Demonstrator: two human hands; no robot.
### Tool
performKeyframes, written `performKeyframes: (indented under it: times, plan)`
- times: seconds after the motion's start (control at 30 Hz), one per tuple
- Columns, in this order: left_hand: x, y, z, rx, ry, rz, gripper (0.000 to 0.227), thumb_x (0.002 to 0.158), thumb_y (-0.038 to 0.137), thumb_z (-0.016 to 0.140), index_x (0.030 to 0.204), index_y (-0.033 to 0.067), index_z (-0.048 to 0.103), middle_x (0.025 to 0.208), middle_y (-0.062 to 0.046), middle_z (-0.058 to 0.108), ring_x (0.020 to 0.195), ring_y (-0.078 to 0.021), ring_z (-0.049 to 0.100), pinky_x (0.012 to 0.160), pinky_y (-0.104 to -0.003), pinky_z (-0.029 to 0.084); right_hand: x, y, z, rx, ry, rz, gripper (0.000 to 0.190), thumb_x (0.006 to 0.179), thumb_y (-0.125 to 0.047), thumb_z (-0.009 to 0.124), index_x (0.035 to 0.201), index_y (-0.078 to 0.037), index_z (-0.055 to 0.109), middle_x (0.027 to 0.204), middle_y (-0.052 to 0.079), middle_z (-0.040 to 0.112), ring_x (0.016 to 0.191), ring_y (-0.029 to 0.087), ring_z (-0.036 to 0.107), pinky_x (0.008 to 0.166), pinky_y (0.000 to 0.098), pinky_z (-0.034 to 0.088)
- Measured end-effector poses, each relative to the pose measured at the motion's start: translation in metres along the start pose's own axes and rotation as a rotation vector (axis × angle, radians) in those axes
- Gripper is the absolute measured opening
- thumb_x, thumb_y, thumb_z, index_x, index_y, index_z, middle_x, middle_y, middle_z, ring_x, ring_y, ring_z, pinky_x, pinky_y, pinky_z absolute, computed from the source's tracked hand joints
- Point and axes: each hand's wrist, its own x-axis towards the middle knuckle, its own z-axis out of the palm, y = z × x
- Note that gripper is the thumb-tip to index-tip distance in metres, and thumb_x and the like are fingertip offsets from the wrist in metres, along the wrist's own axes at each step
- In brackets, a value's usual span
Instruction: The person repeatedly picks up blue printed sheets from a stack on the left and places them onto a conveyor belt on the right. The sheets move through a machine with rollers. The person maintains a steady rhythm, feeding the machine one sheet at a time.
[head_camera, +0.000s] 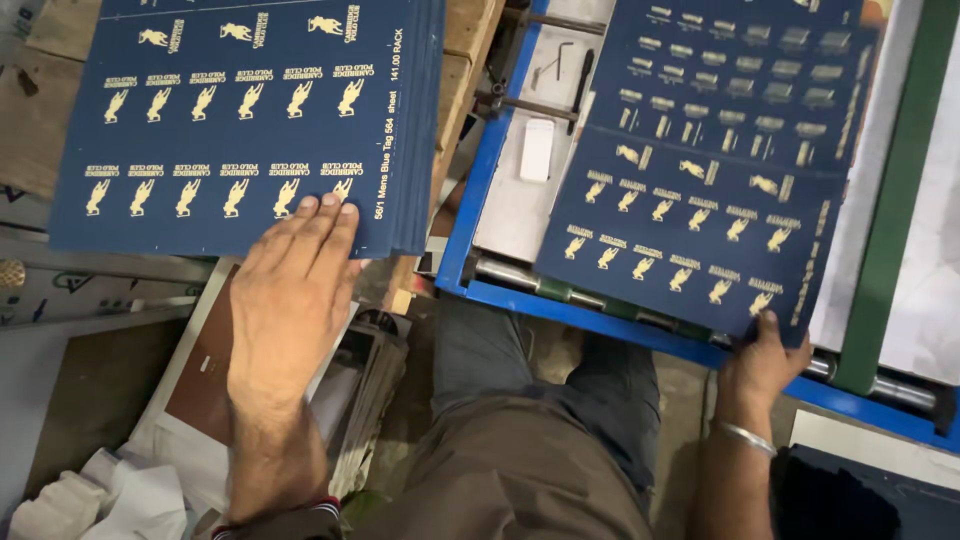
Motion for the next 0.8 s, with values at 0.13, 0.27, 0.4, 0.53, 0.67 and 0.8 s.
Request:
performKeyframes:
  times: [0.13,0.27,0.4,0.53,0.67,0.8]
  plan:
    - [-0.003,0.0,-0.002,-0.006,0.012,0.005,0.045,0.091,0.013,0.071,0.135,0.0002,0.066,0.136,-0.015,0.068,0.128,-0.0323,0.063,0.11,-0.046,0.049,-0.021,0.007,-0.03,-0.114,0.01,-0.009,0.034,0.103,0.009,0.059,0.137,0.003,0.059,0.13,0.012,0.068,0.114,0.021,0.068,0.103,0.0327,0.057]
    - [-0.006,-0.002,-0.002,-0.004,0.044,0.006,0.041,0.093,0.009,0.071,0.132,0.0002,0.067,0.134,-0.015,0.069,0.126,-0.0321,0.066,0.109,-0.045,0.05,-0.06,-0.001,-0.049,-0.129,0.029,0.034,0.031,0.103,0.007,0.059,0.133,0.002,0.059,0.122,0.009,0.067,0.106,0.019,0.067,0.092,0.033,0.058]
    - [-0.006,-0.003,-0.001,-0.013,0.067,0.005,0.041,0.089,0.008,0.072,0.129,0.0002,0.069,0.131,-0.015,0.071,0.123,-0.0324,0.067,0.105,-0.045,0.052,-0.083,-0.007,-0.054,-0.169,0.133,0.142,0.029,0.101,0.004,0.061,0.13,0.002,0.06,0.122,0.009,0.068,0.105,0.018,0.069,0.092,0.0316,0.061]
    - [-0.007,-0.004,0.001,-0.023,0.097,-0.001,0.038,0.089,0.005,0.072,0.127,0.0005,0.069,0.129,-0.014,0.072,0.123,-0.0306,0.068,0.106,-0.044,0.053,-0.085,-0.01,-0.054,-0.26,0.107,0.121,0.023,0.104,0.003,0.061,0.126,0.005,0.063,0.118,0.009,0.069,0.103,0.018,0.068,0.091,0.0304,0.059]
    - [-0.008,-0.005,0.004,-0.02,0.113,-0.006,0.038,0.087,0.004,0.072,0.125,0.0007,0.07,0.127,-0.013,0.073,0.12,-0.0299,0.069,0.103,-0.043,0.054,-0.07,-0.011,-0.041,-0.207,0.019,0.012,0.027,0.102,0.004,0.062,0.129,0.004,0.062,0.117,0.008,0.069,0.102,0.016,0.066,0.092,0.0272,0.054]
    - [-0.008,-0.007,0.009,-0.036,0.142,-0.004,0.037,0.086,0.003,0.073,0.123,0.0019,0.071,0.124,-0.012,0.073,0.116,-0.0292,0.071,0.099,-0.042,0.055,-0.042,-0.011,-0.02,-0.193,0.034,0.03,0.028,0.099,0.003,0.065,0.127,0.004,0.064,0.118,0.009,0.07,0.102,0.016,0.068,0.091,0.0277,0.055]
